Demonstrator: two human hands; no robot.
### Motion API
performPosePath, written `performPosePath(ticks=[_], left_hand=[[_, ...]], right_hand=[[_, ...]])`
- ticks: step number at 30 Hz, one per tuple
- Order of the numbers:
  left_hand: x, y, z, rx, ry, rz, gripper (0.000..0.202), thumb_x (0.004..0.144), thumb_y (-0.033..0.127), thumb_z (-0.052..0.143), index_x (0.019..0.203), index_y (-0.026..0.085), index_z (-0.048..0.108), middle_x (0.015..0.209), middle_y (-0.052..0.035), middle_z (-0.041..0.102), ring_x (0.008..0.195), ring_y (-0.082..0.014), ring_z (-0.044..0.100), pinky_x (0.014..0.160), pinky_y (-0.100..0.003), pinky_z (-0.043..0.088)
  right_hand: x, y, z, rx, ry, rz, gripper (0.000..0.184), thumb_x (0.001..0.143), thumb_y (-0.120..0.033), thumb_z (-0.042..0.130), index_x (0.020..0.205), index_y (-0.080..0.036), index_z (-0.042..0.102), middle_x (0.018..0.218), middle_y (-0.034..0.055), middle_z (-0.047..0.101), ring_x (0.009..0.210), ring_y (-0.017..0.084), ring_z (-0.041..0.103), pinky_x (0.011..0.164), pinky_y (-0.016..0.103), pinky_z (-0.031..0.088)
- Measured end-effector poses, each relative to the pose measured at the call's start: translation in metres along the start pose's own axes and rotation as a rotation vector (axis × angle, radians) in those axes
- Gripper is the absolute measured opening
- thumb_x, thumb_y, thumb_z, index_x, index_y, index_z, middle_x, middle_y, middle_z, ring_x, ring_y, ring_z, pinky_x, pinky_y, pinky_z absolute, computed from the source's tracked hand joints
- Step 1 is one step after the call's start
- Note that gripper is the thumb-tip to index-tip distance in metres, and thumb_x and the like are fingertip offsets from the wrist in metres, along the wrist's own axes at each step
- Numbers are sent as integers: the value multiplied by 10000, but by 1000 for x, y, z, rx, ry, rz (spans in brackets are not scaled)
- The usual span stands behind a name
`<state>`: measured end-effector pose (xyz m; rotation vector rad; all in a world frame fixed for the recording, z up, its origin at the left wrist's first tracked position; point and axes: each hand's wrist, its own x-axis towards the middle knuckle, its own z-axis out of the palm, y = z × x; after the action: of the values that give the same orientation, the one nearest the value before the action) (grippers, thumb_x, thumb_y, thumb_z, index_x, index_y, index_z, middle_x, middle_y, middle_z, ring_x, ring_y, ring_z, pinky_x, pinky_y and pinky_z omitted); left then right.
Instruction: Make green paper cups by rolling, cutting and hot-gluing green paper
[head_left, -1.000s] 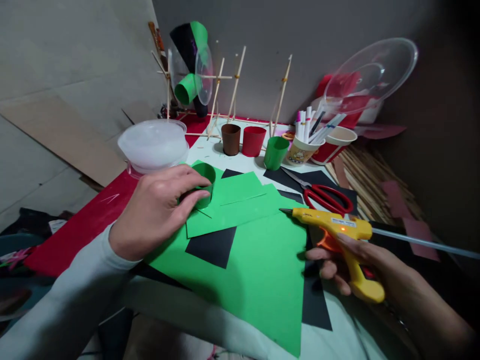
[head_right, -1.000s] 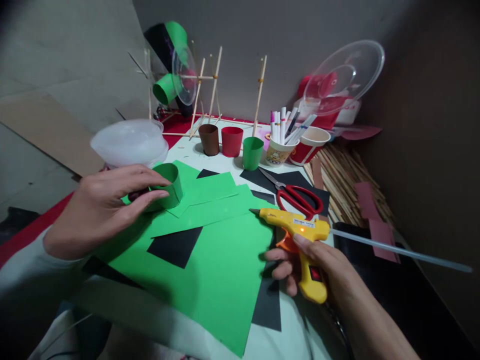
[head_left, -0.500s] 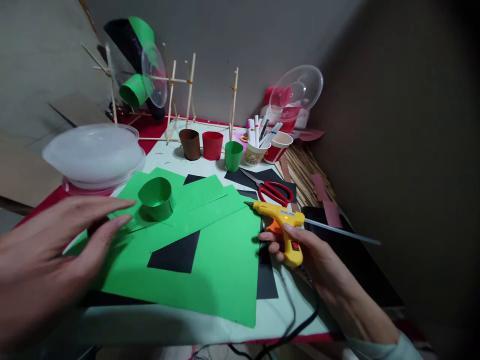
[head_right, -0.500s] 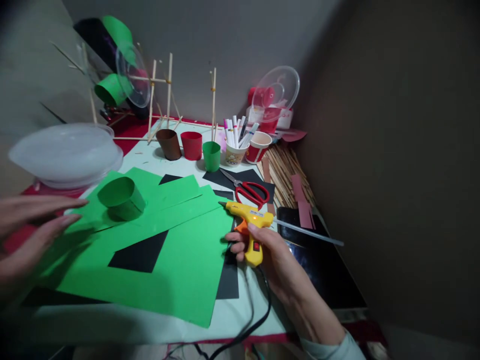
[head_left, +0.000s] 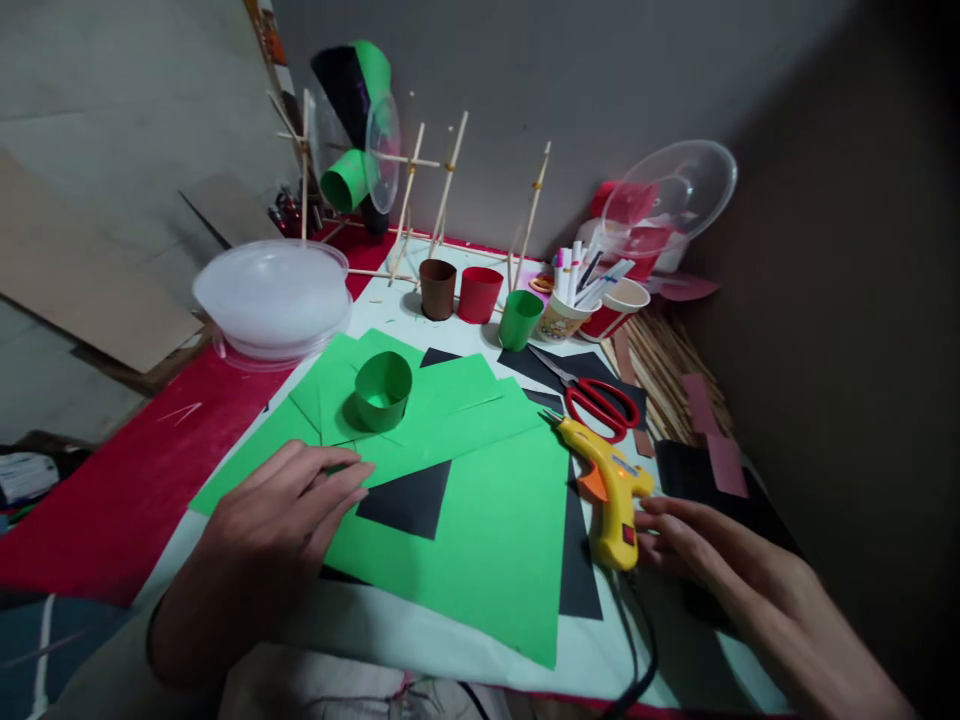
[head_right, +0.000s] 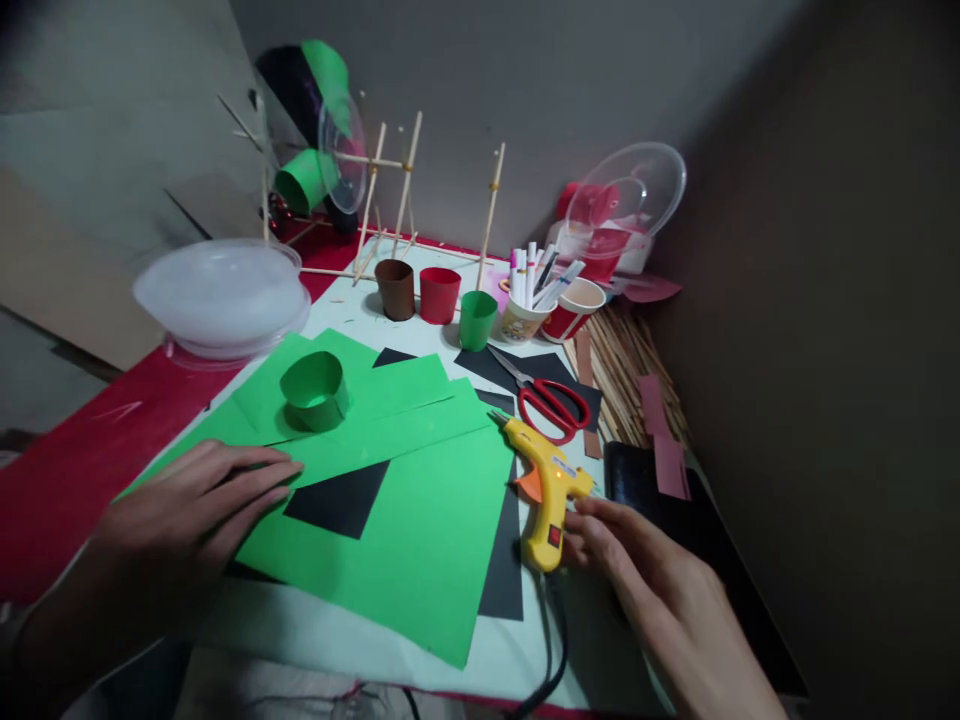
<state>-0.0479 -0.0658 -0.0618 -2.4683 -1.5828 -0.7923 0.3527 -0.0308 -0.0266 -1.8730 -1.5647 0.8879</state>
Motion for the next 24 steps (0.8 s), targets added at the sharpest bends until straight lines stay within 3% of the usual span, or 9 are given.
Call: performPosePath(ticks=[3, 5, 7, 10, 13, 16, 20, 24], left_hand=[[-3, 2, 2, -5, -30, -15, 245, 1034, 122, 504, 1222, 174, 653, 1128, -95, 690, 984, -245, 604, 873, -422, 490], [-3, 4, 3, 1, -12, -29, 273, 1023, 94, 514, 1245, 176, 651, 1130, -95, 675, 948, -233, 588, 846, -411, 497], [-3, 3, 3, 3, 22, -46, 276, 1010, 73, 528, 1247, 152, 647, 1125, -103, 674, 958, -237, 592, 862, -420, 511], [-2, -4, 3, 30, 89, -89, 257, 996, 62, 548, 1227, 109, 651, 1181, -143, 685, 1019, -275, 612, 913, -476, 529], [-3, -14, 5, 67, 105, -120, 271, 988, 65, 554, 1243, 67, 645, 1258, -186, 694, 1049, -319, 614, 916, -526, 548], [-3, -19, 8, 98, 57, -130, 300, 971, 36, 541, 1250, 50, 653, 1247, -191, 712, 1022, -336, 614, 896, -554, 566], [0, -17, 5, 121, -19, -138, 381, 906, -46, 511, 1239, 57, 665, 1216, -178, 725, 983, -344, 625, 835, -561, 587], [1, -14, 1, 118, -57, -142, 448, 840, -84, 518, 1236, 79, 649, 1198, -160, 727, 909, -330, 614, 744, -537, 590]], right_hand=[[-9, -20, 0, -327, 77, -206, 503, 923, -680, 558, 1090, -254, 767, 981, 85, 844, 824, 302, 816, 645, 349, 657], [-8, -44, 14, -374, 104, -381, 393, 970, -571, 552, 1078, -242, 739, 951, 73, 839, 723, 256, 802, 599, 315, 630], [3, -71, 36, -350, 46, -570, 267, 993, -377, 547, 1101, -196, 710, 945, 81, 832, 693, 224, 792, 613, 300, 609], [32, -107, 70, -313, -118, -758, 250, 971, -200, 538, 1135, -106, 701, 1013, 149, 812, 843, 264, 794, 736, 355, 600], [62, -134, 96, -279, -229, -804, 242, 975, -192, 564, 1161, -123, 702, 1104, 130, 801, 931, 256, 778, 811, 354, 574], [82, -156, 109, -251, -343, -808, 237, 1017, -287, 585, 1173, -147, 694, 1088, 87, 803, 940, 222, 763, 807, 316, 548], [94, -184, 120, -230, -443, -801, 354, 1029, -439, 587, 1199, -146, 692, 1129, 89, 794, 1031, 237, 737, 871, 327, 520], [97, -205, 135, -374, -488, -796, 386, 974, -362, 634, 1276, -124, 665, 1201, 118, 773, 1038, 277, 720, 884, 369, 513]])
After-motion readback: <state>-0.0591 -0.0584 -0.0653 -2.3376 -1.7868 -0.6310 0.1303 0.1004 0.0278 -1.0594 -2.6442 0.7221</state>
